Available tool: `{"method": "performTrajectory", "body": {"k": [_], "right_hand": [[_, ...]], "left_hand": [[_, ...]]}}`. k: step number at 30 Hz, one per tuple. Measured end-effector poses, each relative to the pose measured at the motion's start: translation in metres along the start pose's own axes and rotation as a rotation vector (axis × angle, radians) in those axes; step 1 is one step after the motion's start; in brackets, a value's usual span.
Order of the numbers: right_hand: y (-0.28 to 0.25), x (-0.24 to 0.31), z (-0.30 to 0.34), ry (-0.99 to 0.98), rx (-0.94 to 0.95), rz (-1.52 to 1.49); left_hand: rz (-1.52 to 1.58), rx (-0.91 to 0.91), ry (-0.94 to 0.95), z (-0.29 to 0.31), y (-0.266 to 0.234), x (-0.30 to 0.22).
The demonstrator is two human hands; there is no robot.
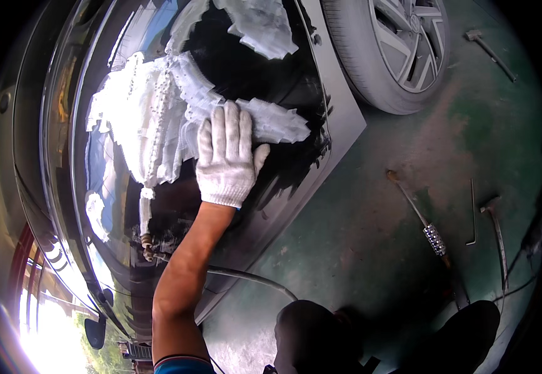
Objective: The person uses a handheld power sander to smooth a white filler patch on the rear quarter panel of a dark-colored car. They periodically pause to wipe the area with a cloth and inspect the surface. The person then uses a blowtorch to heat the filler and a hammer to tap the panel.
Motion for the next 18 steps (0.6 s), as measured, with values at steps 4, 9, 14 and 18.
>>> {"method": "performTrajectory", "body": {"k": [4,9,14,18], "right_hand": [[0.079,0.015,-0.087,0.130,-0.114,0.032],[0.256,0.074,-0.129,-0.074,0.129,-0.233],[0.386,0.094,-0.144,-0.184,0.338,-0.701],[0.413,0.050,-0.127,-0.164,0.395,-0.918]], "left_hand": [[0.143,0.117,0.133,0.056,0.030,-0.036],[1.293,0.275,-0.230,0.072,0.000,-0.133],[2.701,0.124,-0.237,0.036,-0.074,-0.177],[2.660,0.269,-0.155,0.058,-0.071,-0.174]]}}
Point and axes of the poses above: each hand's wrist, its own z-axis away from the middle knuckle, its own y-axis out of the palm, x = y × z, the point moved 4 cm from there along -z, towards the middle knuckle, and after that the axes turned 10 degrees about x, right-handed, at the moved point
